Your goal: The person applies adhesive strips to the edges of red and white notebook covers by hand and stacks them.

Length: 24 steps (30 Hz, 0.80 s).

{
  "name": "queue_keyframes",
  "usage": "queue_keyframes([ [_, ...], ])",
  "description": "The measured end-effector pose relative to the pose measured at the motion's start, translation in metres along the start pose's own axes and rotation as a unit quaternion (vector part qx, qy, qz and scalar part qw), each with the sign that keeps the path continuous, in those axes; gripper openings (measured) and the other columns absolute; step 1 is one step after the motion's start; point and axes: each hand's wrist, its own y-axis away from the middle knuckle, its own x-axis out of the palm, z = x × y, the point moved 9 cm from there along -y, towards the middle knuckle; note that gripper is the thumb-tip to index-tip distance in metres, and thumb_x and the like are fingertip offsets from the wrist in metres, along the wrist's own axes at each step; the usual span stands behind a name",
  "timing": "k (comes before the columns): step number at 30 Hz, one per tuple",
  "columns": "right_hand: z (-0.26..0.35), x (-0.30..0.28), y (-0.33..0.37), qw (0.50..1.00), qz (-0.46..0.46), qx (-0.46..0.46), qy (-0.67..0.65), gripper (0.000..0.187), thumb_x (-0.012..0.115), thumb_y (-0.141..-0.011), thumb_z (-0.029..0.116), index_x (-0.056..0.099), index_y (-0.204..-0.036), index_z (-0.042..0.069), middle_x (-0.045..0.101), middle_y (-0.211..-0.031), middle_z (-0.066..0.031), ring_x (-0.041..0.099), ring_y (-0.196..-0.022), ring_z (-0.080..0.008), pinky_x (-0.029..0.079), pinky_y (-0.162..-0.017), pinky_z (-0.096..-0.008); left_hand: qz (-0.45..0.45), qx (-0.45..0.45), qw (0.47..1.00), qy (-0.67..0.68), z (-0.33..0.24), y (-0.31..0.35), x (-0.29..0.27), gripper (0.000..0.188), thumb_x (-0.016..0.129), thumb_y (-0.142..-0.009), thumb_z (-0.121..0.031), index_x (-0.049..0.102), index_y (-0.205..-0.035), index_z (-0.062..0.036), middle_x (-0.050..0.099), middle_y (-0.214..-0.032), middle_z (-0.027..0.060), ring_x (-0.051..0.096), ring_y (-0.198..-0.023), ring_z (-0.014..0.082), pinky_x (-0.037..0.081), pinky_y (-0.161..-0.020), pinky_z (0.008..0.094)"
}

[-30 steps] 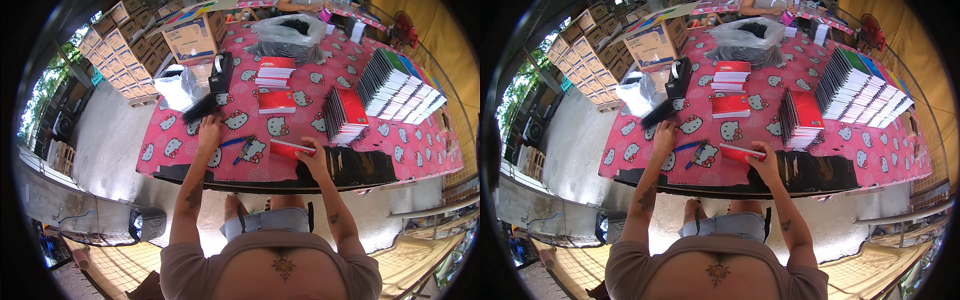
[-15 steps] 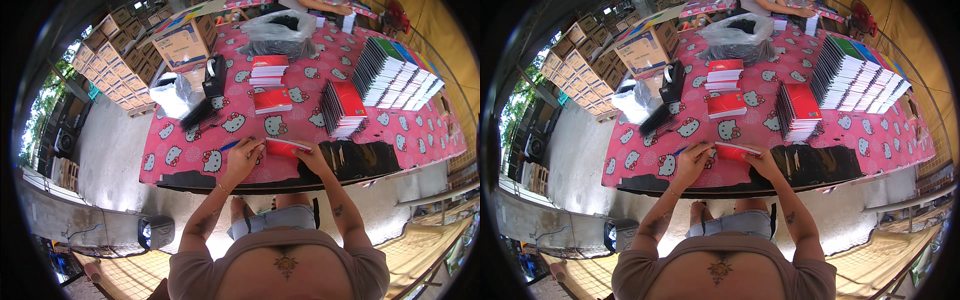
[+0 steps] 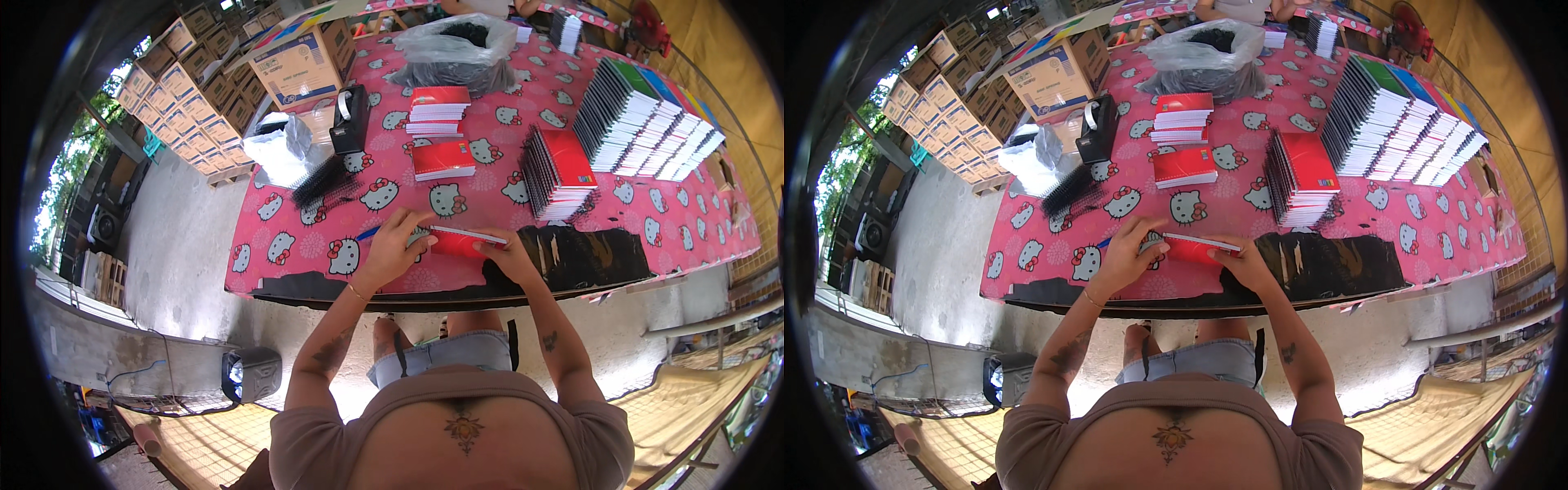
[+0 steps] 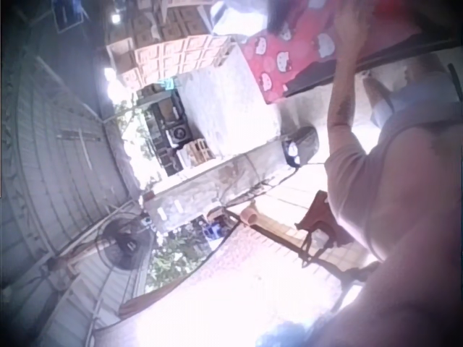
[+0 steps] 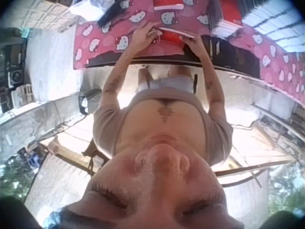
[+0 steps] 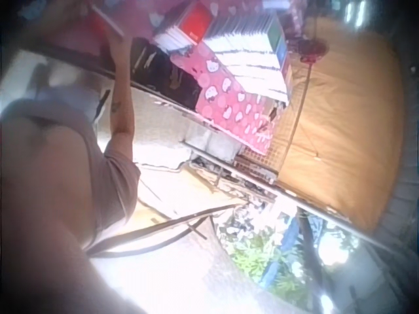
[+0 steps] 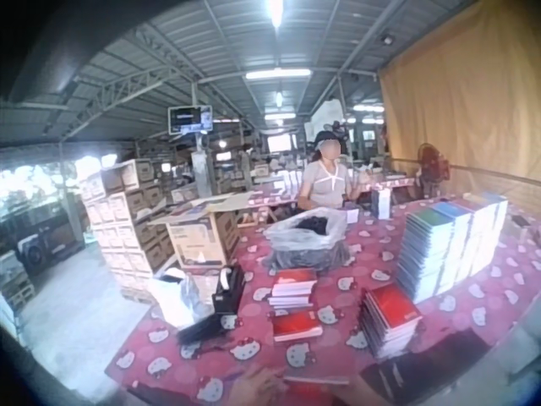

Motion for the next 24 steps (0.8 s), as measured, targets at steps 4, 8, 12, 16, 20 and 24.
queue_keyframes([
  [4,0.014,0.007,0.001,0.999,0.022,-0.026,-0.003,0.028,0.066,-0.095,0.007,0.067,-0.121,-0.001,0.071,-0.103,-0.0023,0.059,-0.093,-0.0079,0.049,-0.083,-0.0256,0.188,-0.08,0.978,-0.036,0.029,0.001,0.024,0.032,0.068,-0.092,-0.021,0.062,-0.12,-0.0068,0.061,-0.107,0.0137,0.063,-0.085,0.0313,0.05,-0.073,0.0398],
  [8,0.029,0.006,0.006,0.999,-0.028,-0.023,-0.014,0.027,0.066,-0.095,0.007,0.067,-0.12,-0.002,0.071,-0.101,-0.0037,0.06,-0.091,-0.0086,0.05,-0.083,-0.0258,0.096,-0.023,0.976,-0.194,-0.01,-0.014,0.026,0.055,0.061,-0.095,-0.035,0.05,-0.138,-0.0028,0.055,-0.131,0.0174,0.056,-0.114,0.0337,0.041,-0.097,0.0507],
  [12,0.03,0.003,0.017,0.998,-0.068,-0.007,0.008,0.027,0.066,-0.095,0.007,0.067,-0.12,-0.002,0.07,-0.099,-0.0053,0.059,-0.089,-0.0091,0.05,-0.082,-0.0259,0.036,0.011,0.946,-0.321,-0.038,0.029,0.043,0.07,0.055,-0.096,-0.042,0.037,-0.146,0.0042,0.044,-0.146,0.0186,0.041,-0.136,0.0331,0.021,-0.113,0.0627],
  [16,0.029,0.003,0.018,0.997,-0.06,-0.022,0.05,0.026,0.066,-0.094,0.007,0.067,-0.119,-0.002,0.07,-0.1,-0.0063,0.059,-0.088,-0.0093,0.05,-0.081,-0.0258,0.056,0.011,0.961,-0.271,-0.022,0.019,0.042,0.044,0.061,-0.094,-0.033,0.057,-0.129,-0.0065,0.06,-0.125,0.0129,0.056,-0.12,0.0278,0.018,-0.116,0.0619],
  [20,0.037,-0.001,0.018,0.999,-0.041,-0.027,0.014,0.026,0.066,-0.094,0.007,0.068,-0.119,-0.001,0.071,-0.101,-0.0065,0.06,-0.088,-0.0091,0.05,-0.079,-0.0256,0.114,0.024,0.989,-0.093,-0.011,-0.015,0.021,0.022,0.07,-0.089,-0.031,0.067,-0.102,-0.0136,0.069,-0.092,0.0032,0.067,-0.09,0.0248,0.02,-0.117,0.0601],
  [24,0.044,-0.001,0.017,0.997,-0.006,-0.04,0.06,0.027,0.065,-0.094,0.006,0.067,-0.121,-0.001,0.071,-0.102,-0.0066,0.06,-0.088,-0.0089,0.05,-0.078,-0.0255,0.145,0.044,0.986,-0.062,-0.021,-0.024,0.011,0.02,0.074,-0.085,-0.03,0.066,-0.096,-0.0148,0.068,-0.085,0.0015,0.067,-0.078,0.025,0.019,-0.117,0.0594],
])
